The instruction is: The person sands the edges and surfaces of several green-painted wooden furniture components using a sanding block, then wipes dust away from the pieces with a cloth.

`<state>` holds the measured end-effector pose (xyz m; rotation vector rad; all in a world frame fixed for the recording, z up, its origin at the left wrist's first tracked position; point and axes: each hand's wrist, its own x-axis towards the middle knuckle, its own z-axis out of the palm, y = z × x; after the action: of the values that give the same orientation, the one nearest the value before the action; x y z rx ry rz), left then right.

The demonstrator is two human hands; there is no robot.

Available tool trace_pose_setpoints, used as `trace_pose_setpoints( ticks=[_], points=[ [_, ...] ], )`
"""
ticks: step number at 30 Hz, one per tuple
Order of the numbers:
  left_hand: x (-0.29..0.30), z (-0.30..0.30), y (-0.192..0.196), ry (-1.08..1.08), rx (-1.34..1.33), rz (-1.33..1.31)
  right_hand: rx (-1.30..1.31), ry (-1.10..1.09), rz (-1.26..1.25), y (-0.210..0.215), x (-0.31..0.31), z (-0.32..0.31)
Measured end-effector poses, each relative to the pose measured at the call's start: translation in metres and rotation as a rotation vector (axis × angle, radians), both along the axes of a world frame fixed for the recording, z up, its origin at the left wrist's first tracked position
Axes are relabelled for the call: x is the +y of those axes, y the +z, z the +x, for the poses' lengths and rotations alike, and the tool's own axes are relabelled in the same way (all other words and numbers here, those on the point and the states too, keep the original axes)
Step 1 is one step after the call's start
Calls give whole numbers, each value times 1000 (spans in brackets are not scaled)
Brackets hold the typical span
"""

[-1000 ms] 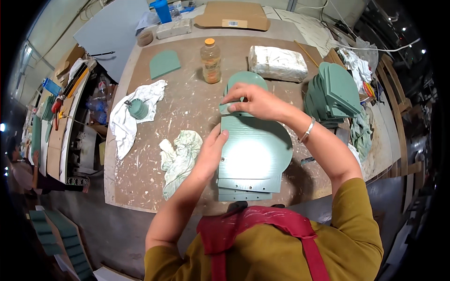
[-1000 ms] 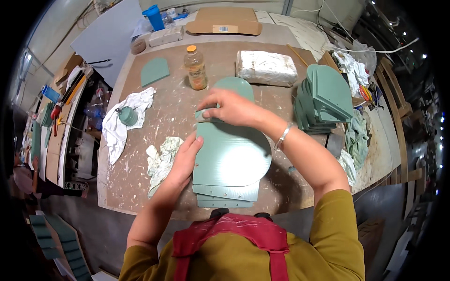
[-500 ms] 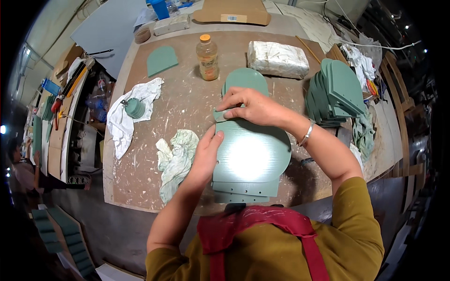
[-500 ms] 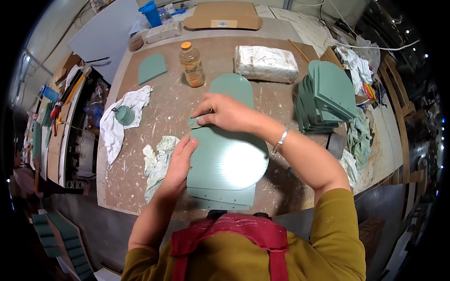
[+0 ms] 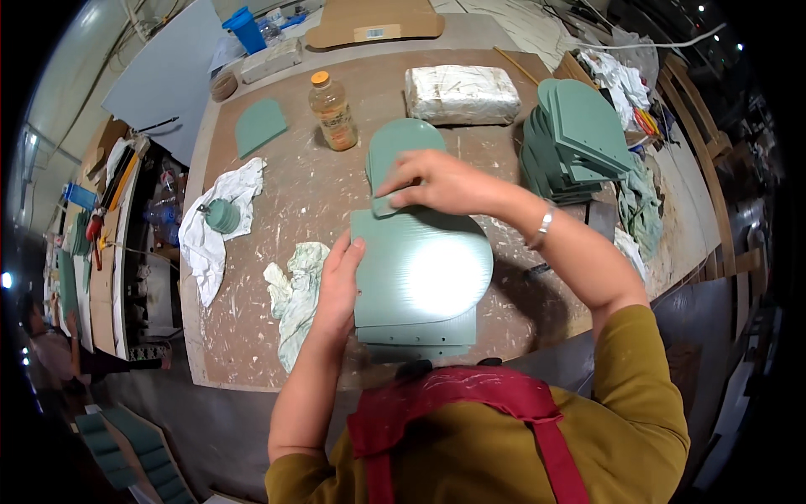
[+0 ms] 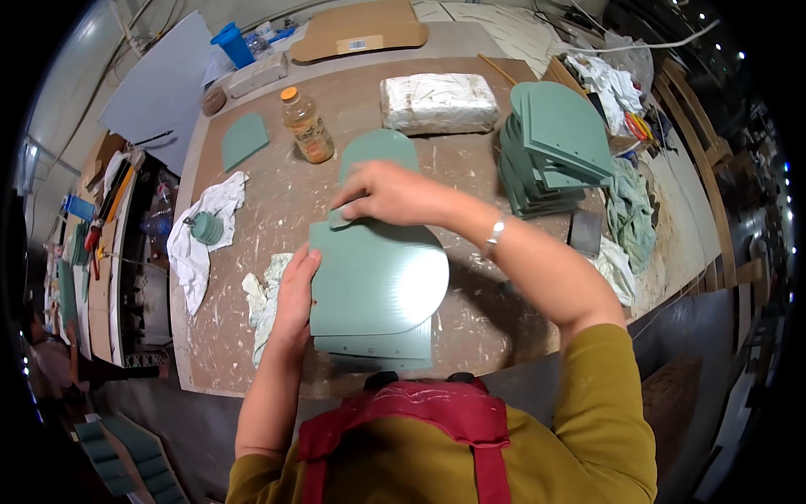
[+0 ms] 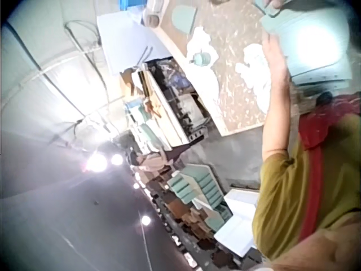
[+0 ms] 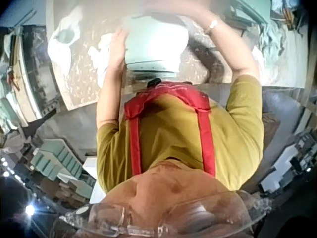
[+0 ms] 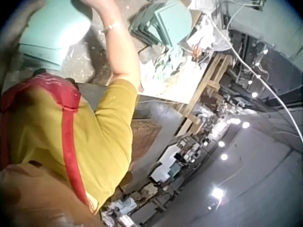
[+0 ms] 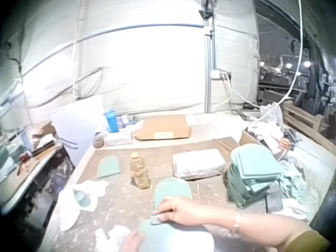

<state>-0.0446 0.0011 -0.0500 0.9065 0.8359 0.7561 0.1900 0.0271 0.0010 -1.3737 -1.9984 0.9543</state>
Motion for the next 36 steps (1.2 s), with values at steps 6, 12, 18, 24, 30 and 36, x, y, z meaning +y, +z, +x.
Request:
trace_pose_setpoints(
  ticks=[6, 12, 18, 24, 30, 36],
  points=[
    [-1, 0, -2, 69, 102, 29, 42, -103, 1, -8, -24, 25],
    [-5, 4, 1, 113, 152, 41, 139, -399, -18, -20, -105, 56],
    [-5, 0, 7, 30, 254, 74, 124, -479, 41, -8, -108, 49],
    [-8, 8, 9, 87, 269, 160, 64, -500, 169, -22, -97, 34],
    [3, -6, -18, 241, 737, 806, 132, -590, 35, -20, -159, 51],
    [9, 24, 48, -595, 869, 1646, 262, -481, 281, -33, -131, 50]
  ],
)
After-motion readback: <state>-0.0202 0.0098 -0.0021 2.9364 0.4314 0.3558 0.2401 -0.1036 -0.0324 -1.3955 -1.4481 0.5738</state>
